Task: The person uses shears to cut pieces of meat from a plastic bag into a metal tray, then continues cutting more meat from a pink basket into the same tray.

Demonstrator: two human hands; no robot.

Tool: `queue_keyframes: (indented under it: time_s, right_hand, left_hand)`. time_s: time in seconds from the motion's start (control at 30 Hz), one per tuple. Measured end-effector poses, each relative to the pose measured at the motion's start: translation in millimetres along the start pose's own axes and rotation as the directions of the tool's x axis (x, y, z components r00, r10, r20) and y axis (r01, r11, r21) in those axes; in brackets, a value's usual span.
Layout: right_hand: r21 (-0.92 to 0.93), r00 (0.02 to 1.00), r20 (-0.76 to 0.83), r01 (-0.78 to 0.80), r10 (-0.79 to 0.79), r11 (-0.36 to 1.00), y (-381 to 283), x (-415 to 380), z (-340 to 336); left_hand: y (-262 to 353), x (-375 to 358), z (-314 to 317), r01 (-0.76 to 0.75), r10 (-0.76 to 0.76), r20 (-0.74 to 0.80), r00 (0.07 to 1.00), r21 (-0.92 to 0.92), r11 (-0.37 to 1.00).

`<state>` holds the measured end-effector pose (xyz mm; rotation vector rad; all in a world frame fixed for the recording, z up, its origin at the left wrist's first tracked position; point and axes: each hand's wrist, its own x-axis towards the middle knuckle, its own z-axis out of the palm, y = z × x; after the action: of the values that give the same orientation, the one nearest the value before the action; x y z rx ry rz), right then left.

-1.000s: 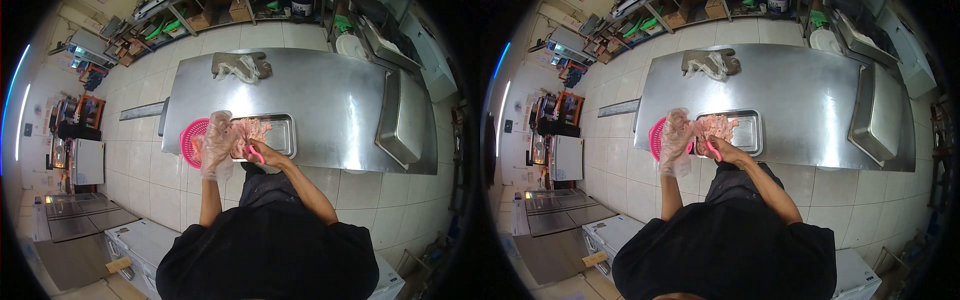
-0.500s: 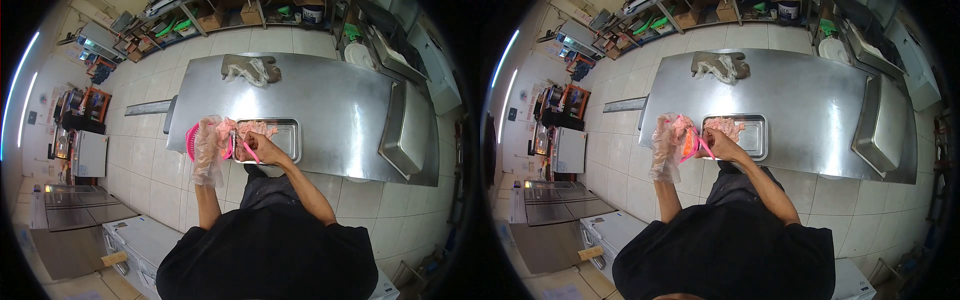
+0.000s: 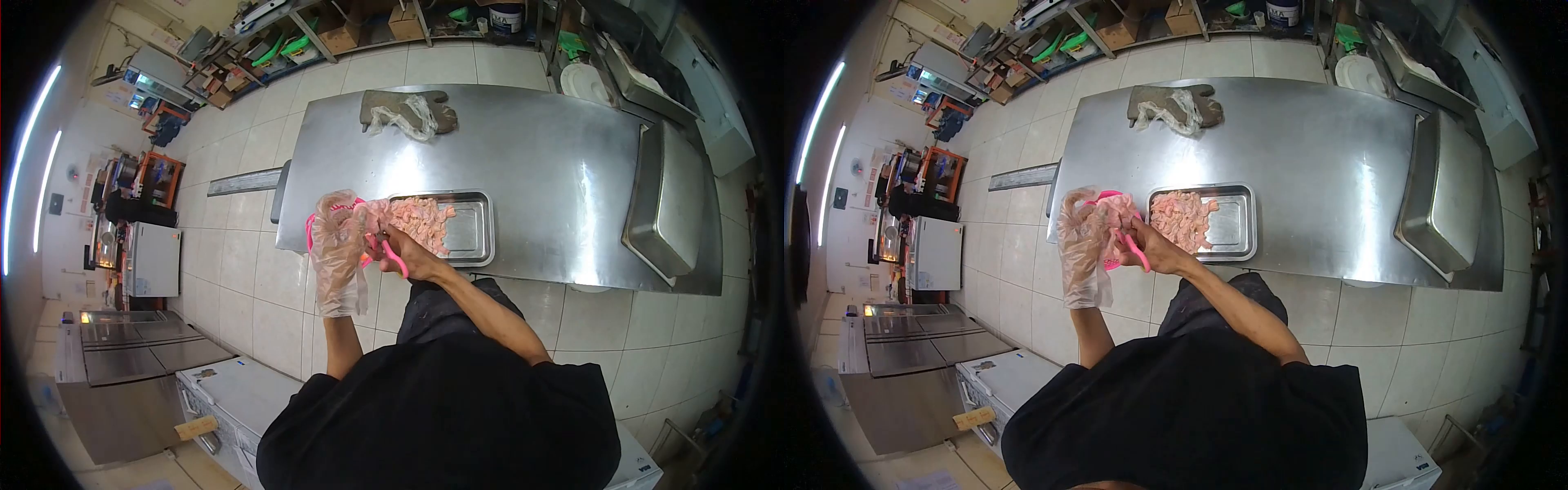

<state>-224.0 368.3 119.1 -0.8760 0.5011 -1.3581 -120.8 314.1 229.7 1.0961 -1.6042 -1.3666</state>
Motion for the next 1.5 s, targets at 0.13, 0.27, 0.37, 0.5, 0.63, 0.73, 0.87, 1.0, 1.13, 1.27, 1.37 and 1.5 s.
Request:
queue_keyframes:
  time_s: [0.13, 0.27, 0.37, 0.5, 0.63, 0.73, 0.87, 1.0, 1.13, 1.27, 1.37, 1.5]
  right_hand:
    - [-0.232, 1.000, -0.002, -0.019, 0.019, 0.973, 0.0, 6.3, 1.5]
    - [0.002, 0.989, -0.120, -0.083, 0.083, 0.997, 9.2, 6.4, 4.1]
    - [-0.045, 0.981, -0.075, -0.182, 0.178, 0.982, 13.4, -3.2, 1.2]
    - [-0.012, 0.992, 0.066, -0.106, 0.106, 0.994, 10.3, -9.9, 12.8]
    - [0.159, 0.988, 0.123, -0.115, 0.095, 0.981, -1.1, -0.3, 13.4]
    - [0.135, 0.999, 0.004, -0.044, 0.044, 0.990, -4.3, 8.2, 14.5]
    - [-0.038, 0.999, 0.030, 0.020, -0.019, 0.999, 5.1, 7.8, 7.1]
    - [-0.122, 0.998, 0.065, -0.004, 0.012, 0.993, -12.3, -0.3, 9.9]
    - [-0.232, 1.000, 0.014, 0.019, -0.017, 0.972, -35.9, -9.1, 22.4]
    - [-0.327, 0.998, -0.044, -0.062, 0.050, 0.943, -40.6, -18.0, 7.3]
    - [-0.509, 0.996, -0.030, -0.089, 0.086, 0.856, -46.8, -29.8, -8.7]
    - [-0.526, 0.992, -0.031, -0.119, 0.121, 0.842, -52.7, -25.9, -3.2]
  left_hand:
    - [-6.2, 4.3, -10.3, -0.056, 0.070, 0.077, 0.995, -0.168, 0.984]
    - [0.6, 1.3, -1.6, -0.169, 0.158, -0.064, 0.985, -0.266, 0.949]
    - [-4.0, 8.3, 0.6, -0.219, 0.221, -0.032, 0.975, -0.324, 0.920]
    - [-6.8, 14.5, -6.0, -0.139, 0.152, 0.058, 0.987, -0.184, 0.973]
    - [8.9, -0.2, -2.6, -0.116, 0.114, 0.070, 0.991, 0.028, 0.993]
    - [17.6, -4.7, 3.9, -0.171, 0.174, 0.084, 0.981, -0.038, 0.984]
    - [25.8, -7.4, -5.2, -0.062, 0.127, 0.226, 0.966, -0.274, 0.960]
    - [-70.0, 28.2, -50.7, 0.062, 0.027, 0.276, 0.961, -0.307, 0.950]
    - [-66.1, 28.7, -43.4, 0.050, 0.086, 0.358, 0.930, -0.355, 0.934]
    - [-31.8, 28.7, -30.7, 0.025, 0.099, 0.455, 0.885, -0.260, 0.965]
    - [-2.6, 15.9, -19.0, 0.024, 0.114, 0.422, 0.899, -0.307, 0.952]
    - [-0.2, 14.7, -17.3, -0.017, 0.139, 0.429, 0.892, -0.277, 0.961]
